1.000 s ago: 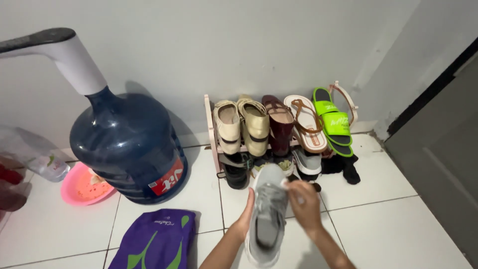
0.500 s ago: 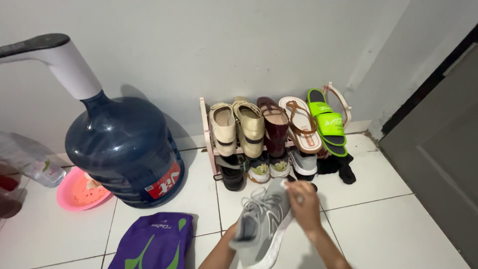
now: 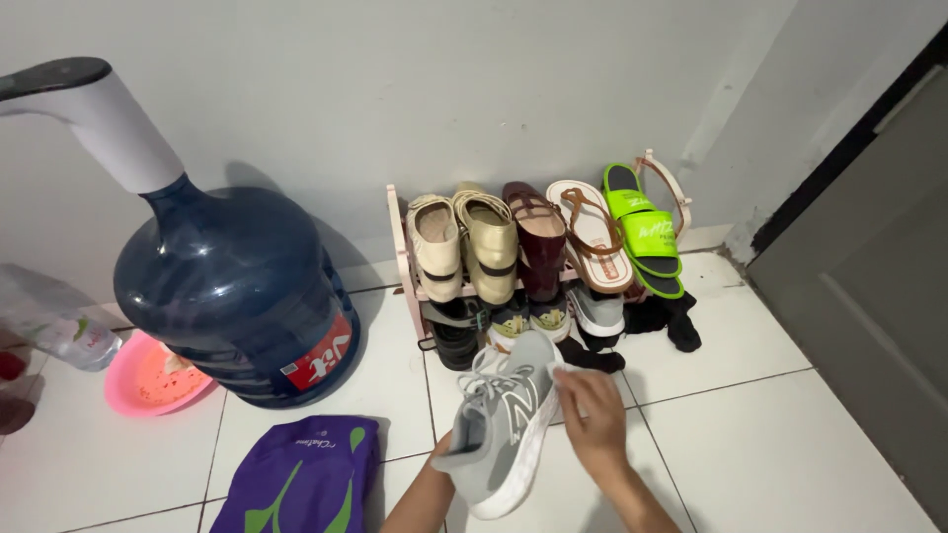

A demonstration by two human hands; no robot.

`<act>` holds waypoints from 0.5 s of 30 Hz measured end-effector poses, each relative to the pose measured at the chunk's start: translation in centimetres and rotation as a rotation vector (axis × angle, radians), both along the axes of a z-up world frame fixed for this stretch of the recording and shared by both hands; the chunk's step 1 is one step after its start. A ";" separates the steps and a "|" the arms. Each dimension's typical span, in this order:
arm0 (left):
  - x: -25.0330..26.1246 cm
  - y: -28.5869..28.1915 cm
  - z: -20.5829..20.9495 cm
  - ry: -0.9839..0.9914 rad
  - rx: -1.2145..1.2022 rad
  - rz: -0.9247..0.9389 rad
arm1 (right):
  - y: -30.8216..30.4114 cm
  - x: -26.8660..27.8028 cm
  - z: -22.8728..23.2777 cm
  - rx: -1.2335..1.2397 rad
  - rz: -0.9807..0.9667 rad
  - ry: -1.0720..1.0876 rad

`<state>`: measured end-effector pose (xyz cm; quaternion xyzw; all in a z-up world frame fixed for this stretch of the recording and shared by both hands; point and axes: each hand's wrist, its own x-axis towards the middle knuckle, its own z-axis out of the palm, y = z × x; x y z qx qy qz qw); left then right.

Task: Clean different types of shoes and organize them on a shoe rack.

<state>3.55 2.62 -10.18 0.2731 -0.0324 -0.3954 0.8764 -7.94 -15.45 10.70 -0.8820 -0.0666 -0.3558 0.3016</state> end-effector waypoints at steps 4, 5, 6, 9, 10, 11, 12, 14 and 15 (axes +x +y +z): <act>1.0 -0.2 -1.2 0.075 0.035 -0.042 | 1.4 -0.5 0.0 0.070 -0.076 0.004; 1.4 -0.3 -2.2 0.049 0.013 -0.037 | 2.3 -1.4 -0.4 0.092 -0.036 -0.019; 1.5 -0.5 -3.4 0.026 -0.010 -0.033 | 3.1 -2.6 -0.9 0.115 0.003 -0.038; 0.7 -0.6 -1.8 0.031 0.037 0.057 | 4.4 -4.8 -2.0 0.157 0.185 -0.083; 0.4 -0.5 -1.8 0.035 0.037 0.059 | 4.3 -4.8 -1.7 0.157 0.186 -0.079; 0.2 -0.4 -1.8 0.034 0.031 0.047 | 4.2 -4.9 -1.4 0.111 0.233 -0.102; -0.1 -0.1 -1.7 0.034 0.027 0.036 | 4.2 -5.0 -1.1 0.067 0.280 -0.124; -0.5 0.3 -1.7 0.033 0.024 0.025 | 2.4 -3.0 -0.6 0.003 0.244 -0.201; -0.6 0.4 -1.6 0.029 0.019 0.013 | 1.5 -2.0 -0.4 -0.064 0.207 -0.281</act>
